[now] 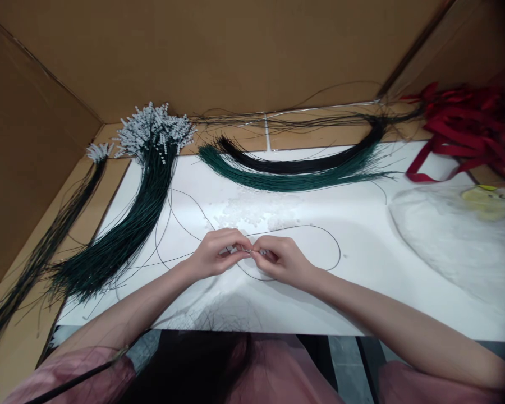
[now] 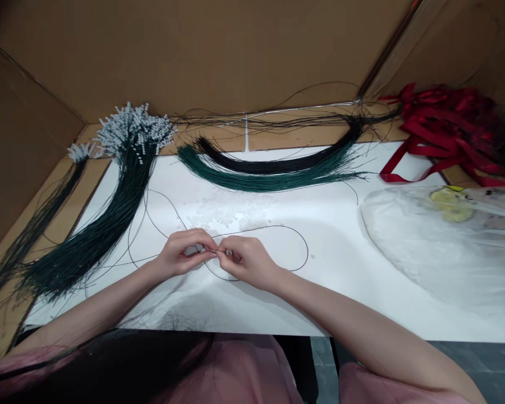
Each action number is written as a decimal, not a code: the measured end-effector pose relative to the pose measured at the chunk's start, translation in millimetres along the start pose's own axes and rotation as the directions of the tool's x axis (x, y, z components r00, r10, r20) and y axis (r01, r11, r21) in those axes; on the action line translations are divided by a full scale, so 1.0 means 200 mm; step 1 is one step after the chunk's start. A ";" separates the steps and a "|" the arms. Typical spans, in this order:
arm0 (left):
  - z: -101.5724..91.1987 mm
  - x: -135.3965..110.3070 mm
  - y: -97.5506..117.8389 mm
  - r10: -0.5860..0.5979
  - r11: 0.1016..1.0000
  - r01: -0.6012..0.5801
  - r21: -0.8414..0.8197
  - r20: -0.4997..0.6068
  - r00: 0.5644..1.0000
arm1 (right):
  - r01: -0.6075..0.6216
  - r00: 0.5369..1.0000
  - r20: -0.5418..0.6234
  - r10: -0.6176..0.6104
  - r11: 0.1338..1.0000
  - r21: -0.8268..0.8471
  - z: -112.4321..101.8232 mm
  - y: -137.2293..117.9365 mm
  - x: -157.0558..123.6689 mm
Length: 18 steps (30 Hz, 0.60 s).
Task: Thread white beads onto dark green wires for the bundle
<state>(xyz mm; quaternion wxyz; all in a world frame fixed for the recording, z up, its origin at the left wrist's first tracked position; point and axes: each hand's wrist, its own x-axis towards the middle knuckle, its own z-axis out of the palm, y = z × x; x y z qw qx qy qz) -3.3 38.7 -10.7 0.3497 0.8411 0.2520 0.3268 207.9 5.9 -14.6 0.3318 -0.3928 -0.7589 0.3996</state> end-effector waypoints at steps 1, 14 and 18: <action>0.00 0.00 0.00 0.001 1.000 -0.001 -0.002 -0.001 1.000 | -0.002 1.000 0.002 0.002 1.000 -0.001 0.00 0.00 0.00; 0.00 0.00 0.01 0.009 1.000 -0.009 -0.001 -0.014 1.000 | 0.000 1.000 0.001 0.000 1.000 -0.007 0.01 0.00 0.00; 0.00 0.00 0.01 0.027 1.000 -0.027 -0.012 -0.020 0.999 | -0.003 1.000 -0.003 0.003 1.000 -0.009 0.01 0.00 0.00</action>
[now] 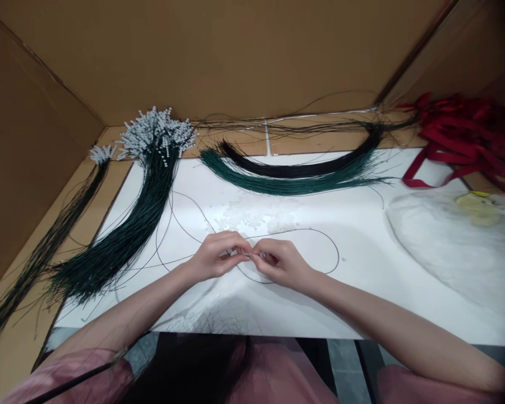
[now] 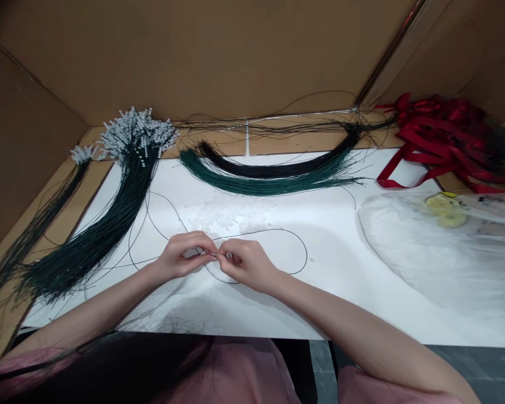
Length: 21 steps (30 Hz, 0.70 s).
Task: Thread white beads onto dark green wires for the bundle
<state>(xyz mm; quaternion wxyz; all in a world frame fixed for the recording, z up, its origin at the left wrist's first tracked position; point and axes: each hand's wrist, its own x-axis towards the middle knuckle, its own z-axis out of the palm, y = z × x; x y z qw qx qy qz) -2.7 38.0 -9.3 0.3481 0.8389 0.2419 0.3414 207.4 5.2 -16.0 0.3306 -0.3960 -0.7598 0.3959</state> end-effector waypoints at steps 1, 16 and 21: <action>0.00 0.00 0.00 0.002 1.000 -0.002 -0.003 -0.002 1.000 | 0.001 1.000 0.002 -0.001 1.000 -0.002 0.00 0.00 0.00; 0.00 0.00 0.00 -0.005 1.000 0.004 -0.031 -0.035 0.999 | 0.005 1.000 -0.014 -0.005 1.000 -0.002 0.00 0.00 0.00; 0.00 0.00 0.01 0.004 1.000 -0.006 -0.029 -0.048 0.999 | 0.006 1.000 -0.018 -0.005 1.000 0.004 0.00 0.00 0.00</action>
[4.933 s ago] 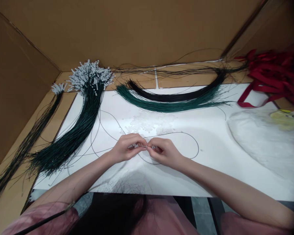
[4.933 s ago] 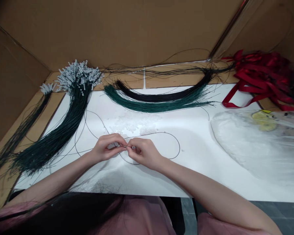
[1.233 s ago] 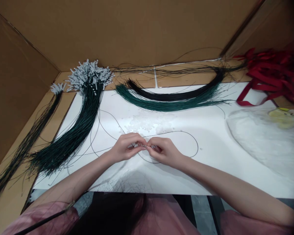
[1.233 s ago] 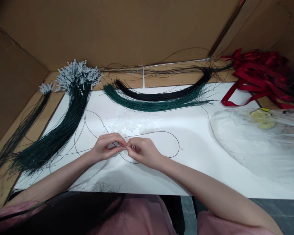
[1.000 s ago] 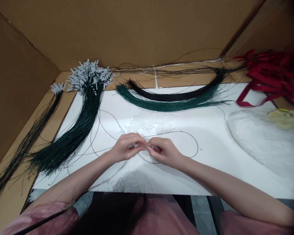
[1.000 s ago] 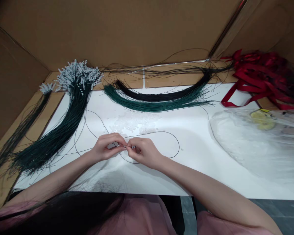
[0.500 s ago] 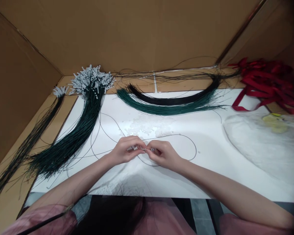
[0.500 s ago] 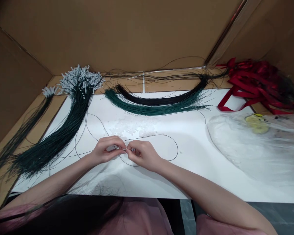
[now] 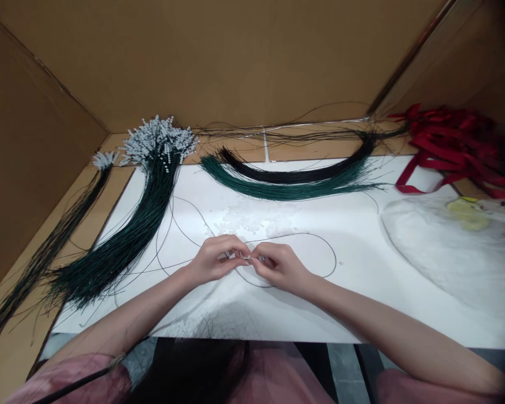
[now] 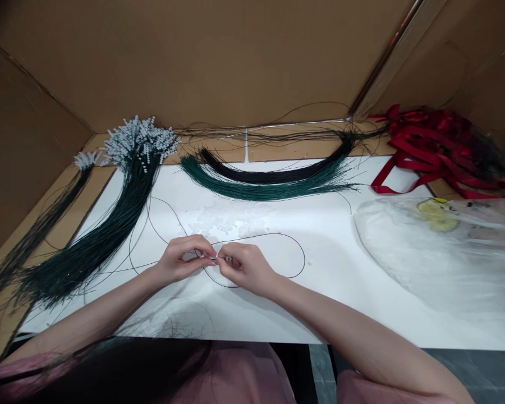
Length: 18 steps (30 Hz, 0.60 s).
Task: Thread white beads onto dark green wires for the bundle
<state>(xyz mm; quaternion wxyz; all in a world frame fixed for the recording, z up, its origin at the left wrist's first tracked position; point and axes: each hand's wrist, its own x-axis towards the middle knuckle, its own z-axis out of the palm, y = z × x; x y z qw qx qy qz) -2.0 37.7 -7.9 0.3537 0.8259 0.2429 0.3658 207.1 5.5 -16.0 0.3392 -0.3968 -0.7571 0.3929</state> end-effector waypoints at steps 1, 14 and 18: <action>0.00 0.00 0.00 0.001 1.000 -0.001 0.000 -0.003 1.000 | 0.003 1.000 -0.001 -0.003 1.000 0.003 0.00 0.00 0.00; 0.00 0.00 0.00 -0.016 1.000 0.016 -0.005 -0.025 1.000 | 0.009 1.000 -0.014 -0.008 1.000 0.017 0.00 0.00 0.00; 0.00 0.00 0.01 -0.021 1.000 0.020 -0.010 -0.034 0.999 | 0.000 1.000 -0.015 0.000 1.000 0.020 0.00 -0.01 0.00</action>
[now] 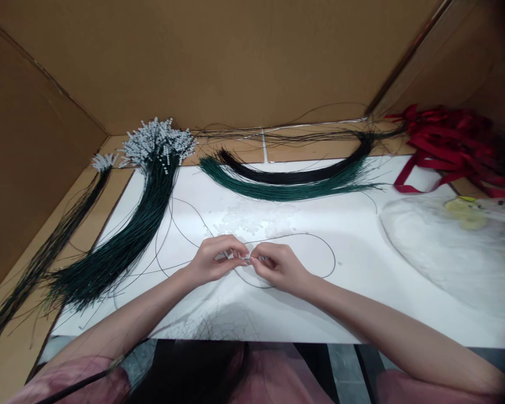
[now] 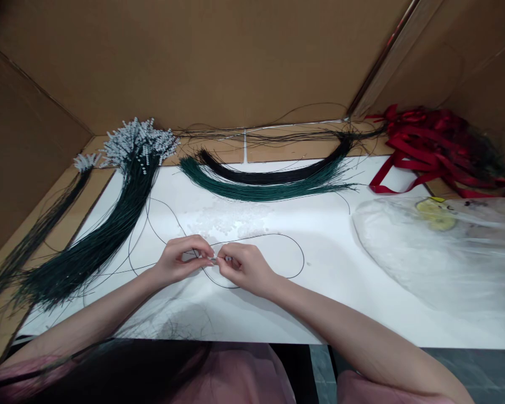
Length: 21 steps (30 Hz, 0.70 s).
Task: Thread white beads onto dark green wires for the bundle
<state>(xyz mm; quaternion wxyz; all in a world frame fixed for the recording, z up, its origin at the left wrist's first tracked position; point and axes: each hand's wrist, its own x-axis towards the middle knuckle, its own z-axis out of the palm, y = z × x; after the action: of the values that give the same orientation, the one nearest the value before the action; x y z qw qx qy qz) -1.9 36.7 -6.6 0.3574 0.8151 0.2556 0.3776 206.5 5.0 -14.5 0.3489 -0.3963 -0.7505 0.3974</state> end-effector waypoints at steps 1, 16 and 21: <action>0.00 0.00 0.00 -0.002 1.000 0.002 -0.001 -0.003 1.000 | 0.000 1.000 0.000 0.000 1.000 0.001 0.00 0.00 0.00; 0.00 0.00 0.00 -0.010 1.000 0.010 -0.016 0.008 1.000 | 0.003 1.000 -0.002 -0.003 1.000 0.003 0.00 0.01 -0.01; 0.00 0.00 0.00 -0.012 1.000 0.012 -0.002 0.004 1.000 | -0.003 1.000 -0.001 0.003 1.000 0.000 0.00 0.01 0.00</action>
<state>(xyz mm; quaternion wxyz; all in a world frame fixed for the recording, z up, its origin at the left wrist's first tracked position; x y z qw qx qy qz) -2.4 36.6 -6.5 0.3610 0.8140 0.2595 0.3739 207.2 5.1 -15.5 0.3487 -0.3975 -0.7499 0.3975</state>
